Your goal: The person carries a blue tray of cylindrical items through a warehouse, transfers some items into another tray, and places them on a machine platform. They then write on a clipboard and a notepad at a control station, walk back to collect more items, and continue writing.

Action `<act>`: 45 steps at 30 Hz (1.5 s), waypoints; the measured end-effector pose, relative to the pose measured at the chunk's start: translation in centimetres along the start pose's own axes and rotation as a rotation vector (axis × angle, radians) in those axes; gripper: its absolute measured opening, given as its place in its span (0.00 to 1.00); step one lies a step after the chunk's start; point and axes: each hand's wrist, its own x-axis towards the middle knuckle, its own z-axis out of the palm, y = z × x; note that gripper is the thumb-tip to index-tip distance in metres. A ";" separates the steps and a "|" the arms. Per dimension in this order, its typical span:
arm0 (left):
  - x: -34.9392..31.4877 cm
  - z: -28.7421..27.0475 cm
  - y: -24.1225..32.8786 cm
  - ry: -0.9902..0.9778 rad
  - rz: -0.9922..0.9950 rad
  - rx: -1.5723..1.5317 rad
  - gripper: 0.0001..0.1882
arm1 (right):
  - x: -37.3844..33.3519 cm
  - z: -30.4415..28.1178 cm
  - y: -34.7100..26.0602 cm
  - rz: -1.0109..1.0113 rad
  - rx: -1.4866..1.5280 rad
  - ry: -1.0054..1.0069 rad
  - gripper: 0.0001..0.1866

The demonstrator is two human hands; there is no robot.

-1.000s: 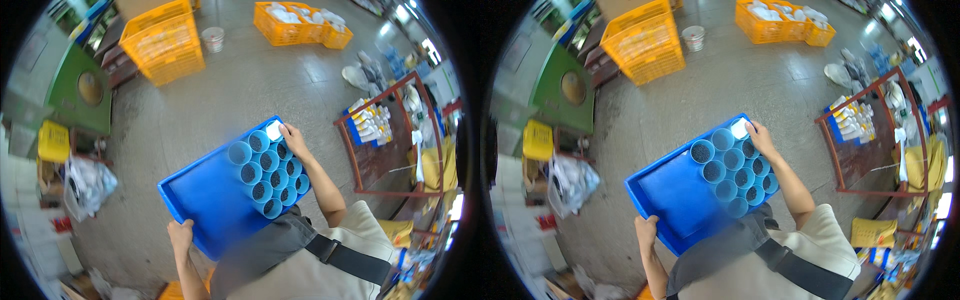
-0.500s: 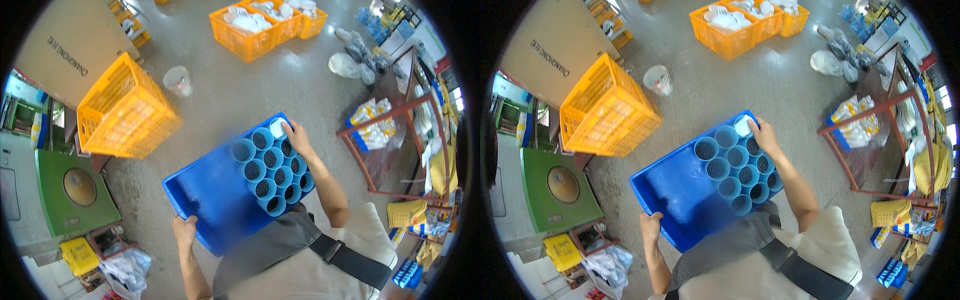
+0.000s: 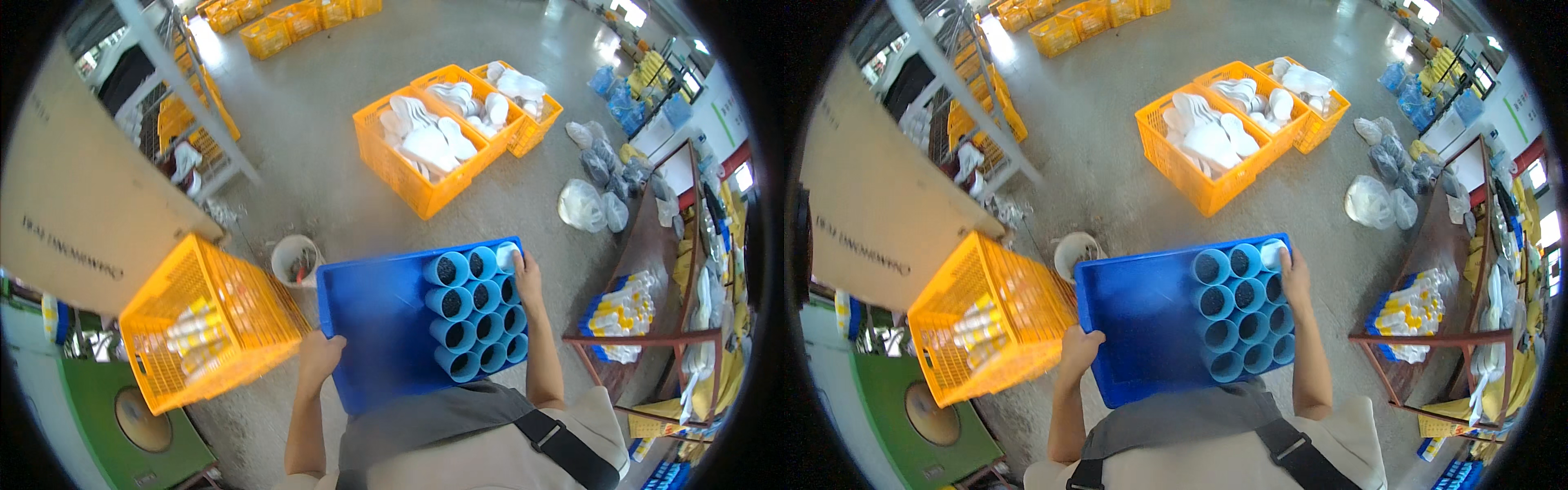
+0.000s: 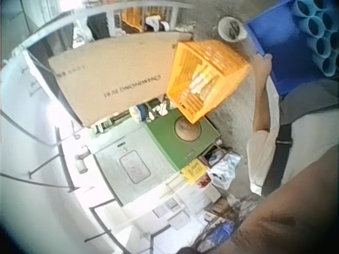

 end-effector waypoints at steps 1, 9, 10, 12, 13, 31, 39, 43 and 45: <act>4.8 -1.5 2.3 -0.014 0.039 0.035 0.15 | 3.5 2.1 -1.4 0.027 -0.041 0.047 0.25; 44.2 -7.1 19.1 -0.002 0.172 0.203 0.21 | 36.2 18.7 -13.9 0.039 0.045 0.193 0.25; 48.0 -9.1 21.0 0.012 0.137 0.177 0.21 | 40.6 20.9 -16.9 0.036 0.091 0.137 0.25; 54.9 -12.8 24.5 0.007 0.029 0.111 0.20 | 50.4 24.5 -23.6 0.009 0.158 0.014 0.25; 58.2 -14.7 26.0 0.043 -0.022 0.067 0.20 | 54.7 26.9 -27.2 -0.012 0.104 0.026 0.24; 131.1 -47.8 46.4 0.118 -0.093 0.111 0.19 | 118.2 72.9 -71.8 -0.199 -0.063 -0.134 0.23; 171.8 -64.2 51.0 0.166 -0.102 0.035 0.20 | 144.5 101.1 -92.5 -0.150 0.007 -0.106 0.21; 184.2 -76.2 54.5 0.232 -0.175 -0.004 0.20 | 157.0 113.3 -108.8 -0.200 -0.019 -0.241 0.22; 190.1 -81.3 55.0 0.300 -0.200 -0.151 0.20 | 163.1 121.1 -117.1 -0.274 -0.001 -0.326 0.22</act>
